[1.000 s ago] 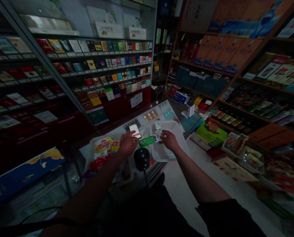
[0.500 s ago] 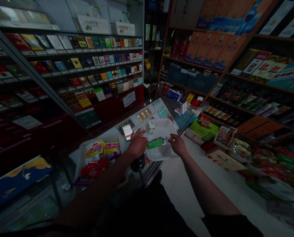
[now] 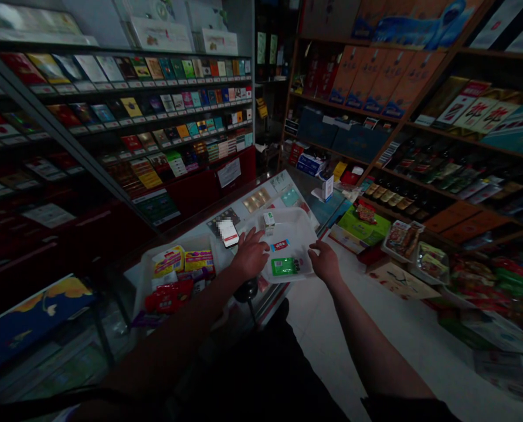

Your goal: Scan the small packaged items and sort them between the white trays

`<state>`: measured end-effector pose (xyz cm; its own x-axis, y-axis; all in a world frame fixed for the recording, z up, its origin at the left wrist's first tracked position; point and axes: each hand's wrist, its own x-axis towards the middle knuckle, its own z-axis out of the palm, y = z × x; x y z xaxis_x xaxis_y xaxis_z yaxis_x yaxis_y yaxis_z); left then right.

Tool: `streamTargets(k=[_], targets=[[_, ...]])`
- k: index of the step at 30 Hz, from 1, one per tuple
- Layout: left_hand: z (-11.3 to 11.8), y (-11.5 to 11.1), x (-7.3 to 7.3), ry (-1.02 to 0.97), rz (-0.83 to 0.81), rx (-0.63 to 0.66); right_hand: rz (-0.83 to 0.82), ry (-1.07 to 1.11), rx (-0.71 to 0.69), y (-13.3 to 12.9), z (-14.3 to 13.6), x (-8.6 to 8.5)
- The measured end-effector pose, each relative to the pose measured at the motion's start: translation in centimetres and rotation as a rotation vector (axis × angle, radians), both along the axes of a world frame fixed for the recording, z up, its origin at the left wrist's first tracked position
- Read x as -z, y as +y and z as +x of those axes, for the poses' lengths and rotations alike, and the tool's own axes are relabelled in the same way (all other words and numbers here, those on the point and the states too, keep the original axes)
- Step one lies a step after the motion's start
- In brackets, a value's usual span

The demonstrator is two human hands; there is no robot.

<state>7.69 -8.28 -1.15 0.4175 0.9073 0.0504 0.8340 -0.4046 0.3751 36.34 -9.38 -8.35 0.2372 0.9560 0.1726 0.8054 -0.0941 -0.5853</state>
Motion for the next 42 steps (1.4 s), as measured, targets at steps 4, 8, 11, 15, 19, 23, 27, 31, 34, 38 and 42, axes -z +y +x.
streamTargets(k=[4,8,11,15,19,23,27,31,34,38,42], targets=[[-1.8,-1.3,-0.9,-0.030,0.009,-0.047,0.034,0.010,-0.079,0.0,-1.9,-0.3],[-4.3,-3.0,-1.1,-0.071,0.066,-0.100,0.071,0.040,-0.152,0.3,-4.6,-1.5],[-7.0,-4.4,-1.1,-0.085,0.115,-0.158,0.101,0.066,-0.217,0.5,-6.9,-2.5],[-11.4,-6.3,-1.0,-0.062,0.128,-0.269,0.135,0.107,-0.321,0.5,-10.0,-3.5],[-16.6,-8.2,-0.3,-0.024,0.167,-0.390,0.154,0.133,-0.428,-0.1,-13.3,-4.2],[-21.5,-10.2,0.6,0.033,0.160,-0.514,0.162,0.125,-0.532,-0.9,-17.0,-4.8],[-24.9,-12.4,1.5,0.130,0.093,-0.647,0.182,0.111,-0.647,-2.1,-21.2,-5.4],[-26.5,-14.7,2.1,0.203,0.046,-0.743,0.154,0.047,-0.797,-4.6,-25.2,-6.0],[-26.9,-16.5,2.5,0.260,0.031,-0.793,0.080,-0.047,-0.913,-6.9,-27.6,-6.3],[-27.3,-18.6,3.4,0.342,-0.016,-0.839,-0.014,-0.166,-0.944,-9.7,-29.6,-6.0],[-27.7,-19.7,4.8,0.319,-0.034,-0.806,-0.114,-0.260,-0.963,-11.2,-31.1,-5.4]])
